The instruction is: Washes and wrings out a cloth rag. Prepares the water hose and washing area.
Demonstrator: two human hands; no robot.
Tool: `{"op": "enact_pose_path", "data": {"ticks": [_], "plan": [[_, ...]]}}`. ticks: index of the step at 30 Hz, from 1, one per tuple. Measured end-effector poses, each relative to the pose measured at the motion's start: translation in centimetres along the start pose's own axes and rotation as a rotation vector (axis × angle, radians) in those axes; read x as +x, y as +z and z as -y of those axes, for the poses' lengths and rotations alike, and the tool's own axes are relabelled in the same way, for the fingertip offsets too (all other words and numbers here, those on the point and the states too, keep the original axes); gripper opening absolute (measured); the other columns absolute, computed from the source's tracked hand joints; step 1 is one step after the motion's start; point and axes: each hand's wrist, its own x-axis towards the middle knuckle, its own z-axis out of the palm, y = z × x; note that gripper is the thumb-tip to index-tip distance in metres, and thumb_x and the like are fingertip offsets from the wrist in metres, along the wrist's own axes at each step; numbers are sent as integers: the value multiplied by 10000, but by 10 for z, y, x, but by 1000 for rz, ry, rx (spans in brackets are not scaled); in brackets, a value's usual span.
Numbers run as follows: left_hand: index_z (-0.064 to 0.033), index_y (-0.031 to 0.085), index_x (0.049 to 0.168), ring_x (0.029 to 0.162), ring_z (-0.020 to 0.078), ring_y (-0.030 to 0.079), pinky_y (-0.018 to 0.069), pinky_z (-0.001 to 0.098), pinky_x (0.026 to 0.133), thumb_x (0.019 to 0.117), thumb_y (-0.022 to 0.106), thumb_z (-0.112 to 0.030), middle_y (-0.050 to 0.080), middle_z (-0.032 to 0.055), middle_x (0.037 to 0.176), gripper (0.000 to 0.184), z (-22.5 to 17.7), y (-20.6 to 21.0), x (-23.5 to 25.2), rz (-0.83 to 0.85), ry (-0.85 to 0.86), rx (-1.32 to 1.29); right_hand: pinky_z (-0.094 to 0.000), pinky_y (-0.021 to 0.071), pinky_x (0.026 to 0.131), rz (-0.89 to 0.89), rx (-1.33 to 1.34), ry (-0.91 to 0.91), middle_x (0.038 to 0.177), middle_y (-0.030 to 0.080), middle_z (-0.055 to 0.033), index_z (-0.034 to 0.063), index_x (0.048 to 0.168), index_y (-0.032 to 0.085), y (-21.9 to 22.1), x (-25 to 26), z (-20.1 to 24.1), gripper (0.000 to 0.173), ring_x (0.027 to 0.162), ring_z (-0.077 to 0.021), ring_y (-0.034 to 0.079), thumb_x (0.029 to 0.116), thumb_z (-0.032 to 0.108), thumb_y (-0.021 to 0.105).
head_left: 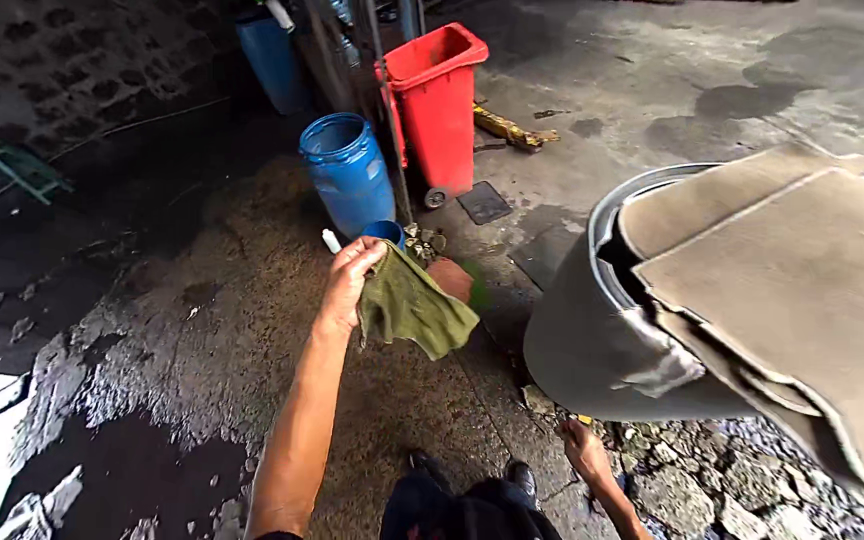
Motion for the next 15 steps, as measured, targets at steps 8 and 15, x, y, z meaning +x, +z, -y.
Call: {"op": "enact_pose_path", "data": {"ticks": [8, 15], "plan": [[-105, 634, 1109, 776, 119, 629, 566, 331, 716, 1058, 565, -225, 651, 26, 907, 148, 68, -148, -14, -376, -287, -138, -521, 537, 976, 175, 92, -619, 1127, 699, -241, -57, 1170, 684, 72, 52, 314, 286, 1054, -355, 688, 1009, 68, 483], [-47, 550, 1317, 991, 183, 660, 568, 400, 883, 1078, 476, -101, 660, 93, 1140, 256, 110, -247, 9, -563, -227, -370, -398, 568, 929, 396, 264, -836, 1215, 681, -188, -22, 1296, 619, 177, 95, 492, 433, 1061, -247, 686, 1030, 303, 516]]}}
